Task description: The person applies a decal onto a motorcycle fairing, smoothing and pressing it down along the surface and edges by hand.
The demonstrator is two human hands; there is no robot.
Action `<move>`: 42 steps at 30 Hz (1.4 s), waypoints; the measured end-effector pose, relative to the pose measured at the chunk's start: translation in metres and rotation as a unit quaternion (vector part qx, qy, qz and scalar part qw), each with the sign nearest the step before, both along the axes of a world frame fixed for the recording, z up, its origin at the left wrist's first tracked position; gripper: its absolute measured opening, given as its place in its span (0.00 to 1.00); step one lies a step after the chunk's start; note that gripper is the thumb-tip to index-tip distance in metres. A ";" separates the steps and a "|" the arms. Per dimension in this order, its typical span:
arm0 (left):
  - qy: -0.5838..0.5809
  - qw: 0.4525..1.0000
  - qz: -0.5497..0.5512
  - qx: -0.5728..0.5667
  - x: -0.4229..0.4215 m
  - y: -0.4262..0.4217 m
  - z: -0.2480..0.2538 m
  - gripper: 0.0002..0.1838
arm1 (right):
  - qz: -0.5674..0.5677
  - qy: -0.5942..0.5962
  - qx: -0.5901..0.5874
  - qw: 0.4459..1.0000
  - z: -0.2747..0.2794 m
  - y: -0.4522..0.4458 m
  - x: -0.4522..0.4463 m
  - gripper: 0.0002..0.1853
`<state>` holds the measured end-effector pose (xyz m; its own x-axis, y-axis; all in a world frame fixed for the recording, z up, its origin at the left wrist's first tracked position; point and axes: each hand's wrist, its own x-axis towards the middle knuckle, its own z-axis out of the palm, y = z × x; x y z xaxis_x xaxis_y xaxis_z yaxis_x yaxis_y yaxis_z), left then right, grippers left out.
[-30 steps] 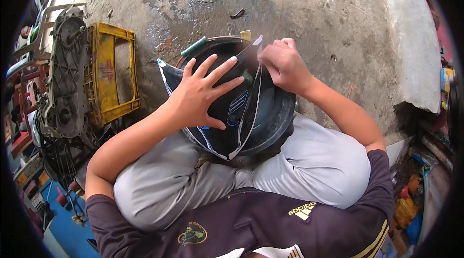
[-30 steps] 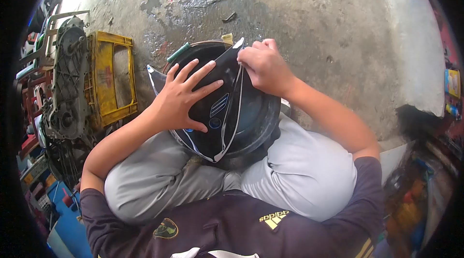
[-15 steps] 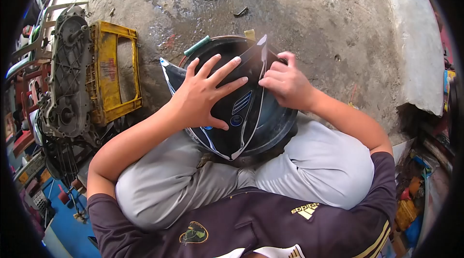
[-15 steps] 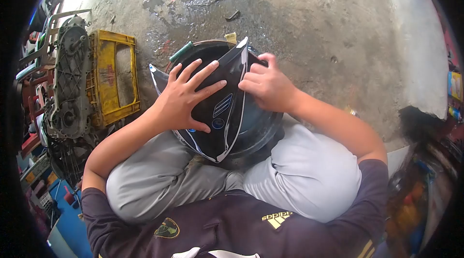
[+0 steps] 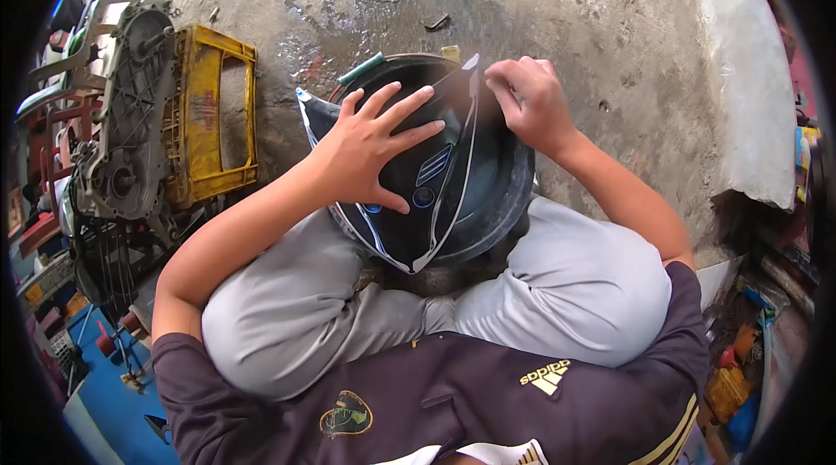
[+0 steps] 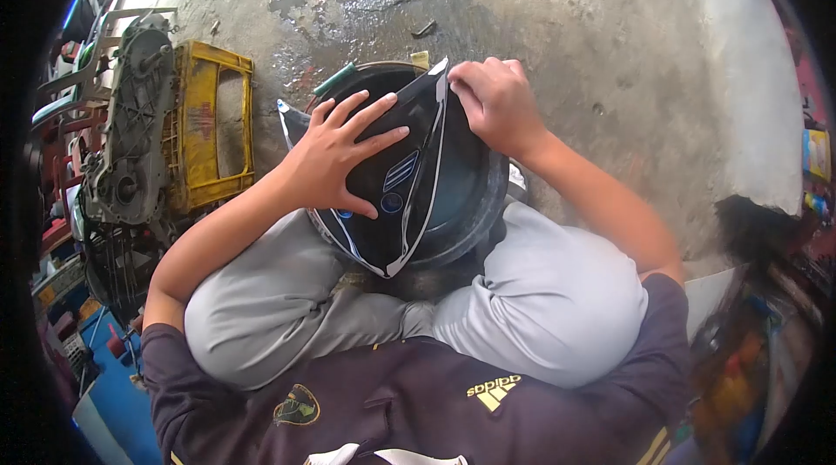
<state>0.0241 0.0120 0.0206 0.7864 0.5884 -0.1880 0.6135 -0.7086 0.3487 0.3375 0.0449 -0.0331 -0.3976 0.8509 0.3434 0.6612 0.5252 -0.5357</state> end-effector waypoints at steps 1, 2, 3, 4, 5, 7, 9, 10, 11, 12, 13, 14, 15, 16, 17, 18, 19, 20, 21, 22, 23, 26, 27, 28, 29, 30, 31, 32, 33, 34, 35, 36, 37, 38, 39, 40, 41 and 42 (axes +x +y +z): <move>-0.002 1.000 -0.004 0.004 0.000 -0.001 0.000 0.67 | -0.001 0.000 0.009 1.000 0.009 -0.001 0.000 0.08; -0.003 1.000 -0.009 0.010 0.000 -0.001 0.001 0.67 | -0.026 0.053 -0.043 0.997 0.021 0.001 -0.002 0.10; -0.003 1.000 -0.009 0.022 0.000 -0.001 0.003 0.67 | -0.050 0.105 -0.094 0.989 0.036 0.002 -0.003 0.12; 0.010 0.999 -0.024 0.030 -0.002 -0.002 0.005 0.66 | -0.050 0.106 -0.082 0.990 0.047 0.005 0.003 0.12; 0.024 0.998 -0.040 0.038 -0.003 -0.001 0.008 0.66 | -0.036 0.090 -0.079 0.992 0.058 0.010 0.013 0.15; 0.037 0.995 -0.060 0.063 -0.007 0.003 0.018 0.65 | -0.029 0.077 -0.098 0.992 0.089 0.011 0.028 0.17; 0.052 0.991 -0.077 0.091 -0.008 0.011 0.034 0.64 | 0.005 0.065 -0.089 0.994 0.119 0.007 0.043 0.15; 0.052 0.992 -0.070 0.092 -0.008 0.015 0.041 0.64 | 0.038 0.056 -0.090 0.994 0.135 0.005 0.049 0.13; 0.056 0.987 -0.078 0.127 -0.009 0.022 0.047 0.61 | 0.038 0.054 -0.092 0.994 0.153 -0.001 0.052 0.10; 0.059 0.981 -0.086 0.161 -0.009 0.029 0.054 0.57 | 0.038 0.052 -0.084 0.994 0.172 -0.007 0.055 0.10; 0.059 0.980 -0.086 0.169 -0.011 0.036 0.061 0.57 | 0.038 0.018 -0.087 0.995 0.191 -0.012 0.057 0.10; 0.098 0.982 -0.051 0.155 -0.010 0.041 0.073 0.54 | 0.038 -0.016 -0.092 0.995 0.208 -0.018 0.058 0.10; 0.137 0.980 -0.015 0.142 -0.009 0.045 0.084 0.51 | 0.037 -0.016 -0.084 0.996 0.221 -0.023 0.057 0.10; 0.137 0.979 -0.014 0.149 -0.005 0.049 0.094 0.51 | 0.027 -0.035 -0.112 0.993 0.233 -0.027 0.054 0.10; 0.184 0.975 0.035 0.123 0.002 0.050 0.107 0.49 | 0.016 -0.052 -0.141 0.988 0.243 -0.032 0.050 0.10; 0.231 0.965 0.085 0.095 0.008 0.051 0.119 0.47 | 0.017 -0.050 -0.135 0.989 0.252 -0.037 0.045 0.10; 0.238 0.962 0.090 0.101 0.014 0.051 0.129 0.47 | 0.037 -0.049 -0.126 0.990 0.259 -0.043 0.040 0.09; 0.240 0.960 0.092 0.106 0.019 0.049 0.135 0.47 | 0.058 -0.047 -0.118 0.990 0.266 -0.049 0.035 0.09; 0.223 0.963 0.103 0.109 0.024 0.047 0.141 0.47 | 0.059 -0.070 -0.153 0.984 0.277 -0.057 0.029 0.09; 0.205 0.966 0.113 0.111 0.030 0.043 0.146 0.47 | 0.060 -0.067 -0.151 0.984 0.275 -0.063 0.024 0.09; 0.183 0.969 0.121 0.116 0.036 0.034 0.151 0.47 | 0.078 -0.037 -0.132 0.988 0.264 -0.069 0.020 0.09; 0.045 0.987 0.155 0.019 0.027 0.014 0.124 0.46 | 0.100 -0.097 -0.184 0.973 0.245 -0.088 0.019 0.10; 0.090 0.980 0.171 -0.048 0.024 0.017 0.129 0.46 | 0.096 -0.112 -0.171 0.974 0.236 -0.087 0.023 0.10; 0.091 0.980 0.172 -0.049 0.017 0.015 0.128 0.46 | 0.092 -0.126 -0.159 0.975 0.221 -0.082 0.028 0.11; 0.114 0.974 0.195 -0.025 0.007 0.016 0.123 0.47 | 0.091 -0.125 -0.157 0.975 0.212 -0.077 0.033 0.11; 0.138 0.967 0.216 0.000 0.005 0.015 0.127 0.48 | 0.061 -0.116 -0.149 0.980 0.206 -0.072 0.037 0.12; 0.188 0.955 0.230 0.004 0.004 0.015 0.130 0.48 | 0.027 -0.105 -0.141 0.984 0.201 -0.069 0.043 0.13; 0.189 0.956 0.224 0.008 0.010 0.009 0.137 0.48 | 0.021 -0.103 -0.140 0.985 0.200 -0.068 0.048 0.13; 0.191 0.957 0.217 0.006 0.016 0.000 0.144 0.48 | 0.020 -0.116 -0.147 0.982 0.201 -0.066 0.050 0.14; 0.194 0.958 0.212 0.001 0.018 -0.009 0.152 0.48 | 0.022 -0.129 -0.157 0.979 0.200 -0.066 0.050 0.14; 0.132 0.965 0.223 -0.045 0.026 -0.017 0.160 0.48 | 0.024 -0.128 -0.159 0.979 0.200 -0.065 0.050 0.14; 0.134 0.964 0.227 -0.047 0.036 -0.023 0.168 0.48 | 0.045 -0.133 -0.170 0.975 0.199 -0.062 0.049 0.11; 0.042 0.966 0.236 -0.091 0.047 -0.029 0.174 0.48 | 0.066 -0.140 -0.180 0.971 0.199 -0.060 0.046 0.08; -0.052 0.960 0.242 -0.134 0.056 -0.033 0.177 0.47 | 0.069 -0.141 -0.180 0.971 0.197 -0.058 0.045 0.08; -0.050 0.971 0.234 -0.013 0.059 -0.038 0.163 0.45 | 0.071 -0.144 -0.179 0.971 0.194 -0.054 0.044 0.08; -0.054 0.971 0.233 -0.012 0.056 -0.036 0.161 0.45 | 0.072 -0.148 -0.178 0.970 0.191 -0.051 0.044 0.07; 0.049 0.982 0.182 0.018 0.051 -0.035 0.159 0.44 | 0.070 -0.153 -0.178 0.969 0.189 -0.052 0.043 0.07; 0.151 0.979 0.129 0.049 0.045 -0.033 0.156 0.43 | 0.065 -0.151 -0.166 0.972 0.189 -0.053 0.042 0.06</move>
